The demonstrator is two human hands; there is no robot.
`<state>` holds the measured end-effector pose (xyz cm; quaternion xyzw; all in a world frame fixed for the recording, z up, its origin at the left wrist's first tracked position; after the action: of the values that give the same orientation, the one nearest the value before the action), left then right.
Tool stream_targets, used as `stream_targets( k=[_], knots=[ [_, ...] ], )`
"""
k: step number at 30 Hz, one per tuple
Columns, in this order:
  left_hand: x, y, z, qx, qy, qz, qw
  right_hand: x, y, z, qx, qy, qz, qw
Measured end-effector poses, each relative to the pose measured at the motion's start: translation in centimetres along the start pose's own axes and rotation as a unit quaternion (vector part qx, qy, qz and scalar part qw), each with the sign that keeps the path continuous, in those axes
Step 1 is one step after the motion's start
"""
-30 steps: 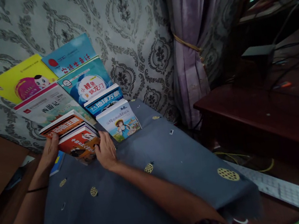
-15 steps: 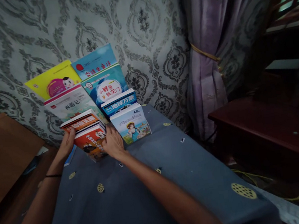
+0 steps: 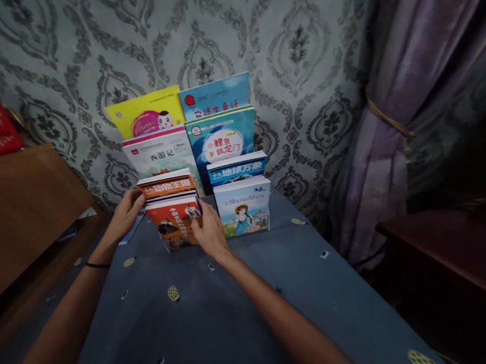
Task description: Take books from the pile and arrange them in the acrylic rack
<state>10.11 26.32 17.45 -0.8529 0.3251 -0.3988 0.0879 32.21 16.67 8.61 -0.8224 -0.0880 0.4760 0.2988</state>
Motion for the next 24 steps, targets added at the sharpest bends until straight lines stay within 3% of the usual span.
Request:
stream_targets(
  k=[4,10,16,24],
  knots=[
    [0.2,1.9,0.1,0.025,-0.062,0.009,0.998,0.1,-0.3,0.0,0.014,-0.044,-0.015,0.999],
    [-0.3,3.9,2.6,-0.004,-0.002,0.035,0.999,0.4,-0.9,0.2,0.033,-0.065,-0.004,0.997],
    [-1.3,4.9,4.7,0.031,-0.031,0.039,0.998,0.1,-0.1,1.1,0.032,-0.065,0.026,0.997],
    [-2.6,6.2,9.1,0.085,0.080,0.017,0.993,2.7,2.2,4.1,0.050,-0.059,0.068,0.995]
  ],
)
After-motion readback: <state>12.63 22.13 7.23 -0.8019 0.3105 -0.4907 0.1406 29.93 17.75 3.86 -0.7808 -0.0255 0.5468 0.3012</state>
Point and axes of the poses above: each hand's wrist, its own y-axis away from the middle knuckle, its own z-axis out of the palm, x = y × z, the point moved 2 cm from there along -y, towards the middle knuckle, and after that the axes turned 11 degrees about -x, right-handed, at the moved point
